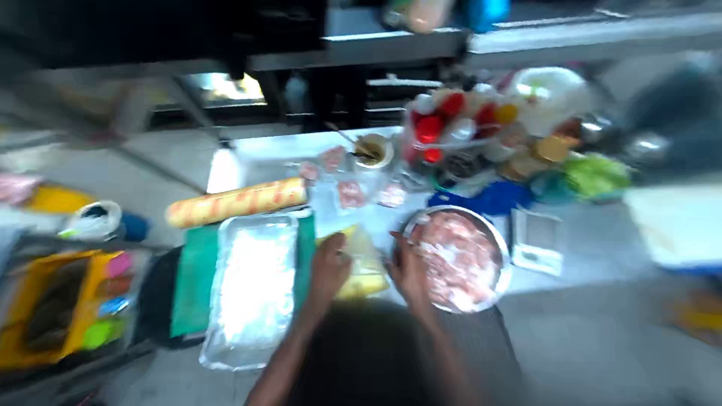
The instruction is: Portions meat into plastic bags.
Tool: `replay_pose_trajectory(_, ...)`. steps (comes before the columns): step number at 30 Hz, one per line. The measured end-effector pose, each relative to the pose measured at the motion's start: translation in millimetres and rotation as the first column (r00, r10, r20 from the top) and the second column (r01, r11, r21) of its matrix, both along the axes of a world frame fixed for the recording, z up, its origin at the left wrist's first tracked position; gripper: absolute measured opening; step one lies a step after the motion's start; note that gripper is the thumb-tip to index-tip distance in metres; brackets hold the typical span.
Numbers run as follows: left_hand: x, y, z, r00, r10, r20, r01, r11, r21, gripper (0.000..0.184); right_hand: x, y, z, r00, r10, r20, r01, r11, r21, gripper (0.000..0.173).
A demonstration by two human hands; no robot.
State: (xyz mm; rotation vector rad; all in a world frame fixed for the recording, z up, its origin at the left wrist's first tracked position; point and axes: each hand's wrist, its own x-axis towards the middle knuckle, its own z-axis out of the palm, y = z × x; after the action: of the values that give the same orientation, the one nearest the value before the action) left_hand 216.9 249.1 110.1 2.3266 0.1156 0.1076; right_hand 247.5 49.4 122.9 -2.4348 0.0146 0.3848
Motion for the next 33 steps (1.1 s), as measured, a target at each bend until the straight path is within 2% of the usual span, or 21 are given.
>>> replay_pose_trajectory(2, -5, -14, -9, 0.991, -0.121, 0.062, 0.117, 0.991, 0.069, 0.036, 3, 5, 6, 0.998, -0.024, -0.056, 0.023, 0.999, -0.024, 0.059)
replay_pose_trajectory(4, -10, -30, -20, 0.978, -0.186, 0.099, 0.177, 0.980, 0.096, 0.038, 3, 7, 2, 0.995, 0.081, -0.056, -0.070, 0.981, 0.181, 0.058)
replay_pose_trajectory(6, -10, -33, -28, 0.983, -0.145, 0.110, 0.135, 0.986, 0.095, 0.037, 1, 2, -4, 0.979, 0.206, 0.000, -0.186, 0.885, 0.426, 0.065)
replay_pose_trajectory(7, -7, -29, -28, 0.990, -0.104, 0.096, 0.095, 0.991, 0.094, 0.036, -1, -5, -4, 0.983, 0.181, 0.040, -0.180, 0.877, 0.446, 0.066)
replay_pose_trajectory(8, -5, -23, -28, 0.995, -0.057, 0.081, 0.049, 0.994, 0.103, 0.036, -5, -15, -4, 0.990, 0.087, 0.110, -0.122, 0.922, 0.366, 0.061)
replay_pose_trajectory(10, -1, -8, -29, 0.997, 0.014, 0.076, -0.023, 0.992, 0.123, 0.034, -12, -42, -19, 0.945, -0.123, 0.304, 0.100, 0.991, 0.089, 0.046)
replay_pose_trajectory(11, 2, -1, -30, 0.997, 0.030, 0.076, -0.040, 0.990, 0.135, 0.034, -14, -57, -28, 0.909, -0.175, 0.379, 0.206, 0.977, -0.044, 0.046)
replay_pose_trajectory(12, 4, 5, -32, 0.996, 0.036, 0.082, -0.048, 0.987, 0.150, 0.034, -17, -70, -35, 0.900, -0.190, 0.392, 0.273, 0.947, -0.169, 0.054)
replay_pose_trajectory(14, 7, 11, -37, 0.997, 0.015, 0.077, -0.029, 0.984, 0.178, 0.035, -26, -86, -49, 0.940, -0.162, 0.300, 0.272, 0.886, -0.375, 0.072)
replay_pose_trajectory(15, 9, 12, -40, 0.998, -0.004, 0.058, -0.008, 0.980, 0.200, 0.036, -32, -89, -57, 0.957, -0.135, 0.258, 0.238, 0.874, -0.423, 0.071)
replay_pose_trajectory(16, 12, 12, -43, 0.999, -0.023, 0.045, 0.012, 0.972, 0.234, 0.036, -37, -91, -67, 0.964, -0.104, 0.246, 0.207, 0.871, -0.445, 0.062)
replay_pose_trajectory(19, 19, 5, -50, 0.999, -0.011, 0.048, -0.005, 0.943, 0.334, 0.035, -45, -97, -90, 0.961, -0.022, 0.276, 0.143, 0.892, -0.429, 0.036)
replay_pose_trajectory(23, 21, 2, -49, 0.998, 0.008, 0.069, -0.026, 0.963, 0.267, 0.039, -48, -100, -79, 0.942, -0.002, 0.335, 0.116, 0.940, -0.321, 0.029)
replay_pose_trajectory(25, 20, 5, -51, 0.993, 0.022, 0.114, -0.045, 0.979, 0.200, 0.041, -47, -105, -61, 0.894, -0.090, 0.438, 0.145, 0.985, -0.094, 0.022)
replay_pose_trajectory(26, 20, 7, -53, 0.990, 0.027, 0.139, -0.052, 0.983, 0.175, 0.042, -46, -105, -51, 0.864, -0.195, 0.464, 0.167, 0.981, 0.100, 0.019)
replay_pose_trajectory(27, 20, 8, -56, 0.985, 0.023, 0.173, -0.049, 0.988, 0.150, 0.040, -43, -103, -41, 0.844, -0.329, 0.423, 0.198, 0.925, 0.323, 0.016)
replay_pose_trajectory(28, 21, 8, -58, 0.980, 0.010, 0.198, -0.037, 0.991, 0.129, 0.036, -40, -98, -27, 0.839, -0.453, 0.301, 0.245, 0.809, 0.535, 0.016)
replay_pose_trajectory(29, 22, 7, -60, 0.976, -0.005, 0.220, -0.020, 0.994, 0.110, 0.033, -37, -90, -14, 0.831, -0.536, 0.150, 0.292, 0.650, 0.701, 0.018)
replay_pose_trajectory(31, 25, 2, -61, 0.970, -0.039, 0.240, 0.021, 0.997, 0.077, 0.028, -31, -71, 3, 0.827, -0.546, -0.136, 0.362, 0.331, 0.871, 0.026)
replay_pose_trajectory(32, 26, -3, -60, 0.968, -0.056, 0.243, 0.040, 0.997, 0.069, 0.027, -29, -61, 7, 0.841, -0.489, -0.230, 0.379, 0.232, 0.896, 0.027)
replay_pose_trajectory(33, 26, -8, -59, 0.966, -0.069, 0.249, 0.056, 0.997, 0.061, 0.027, -28, -51, 7, 0.861, -0.414, -0.297, 0.397, 0.181, 0.900, 0.028)
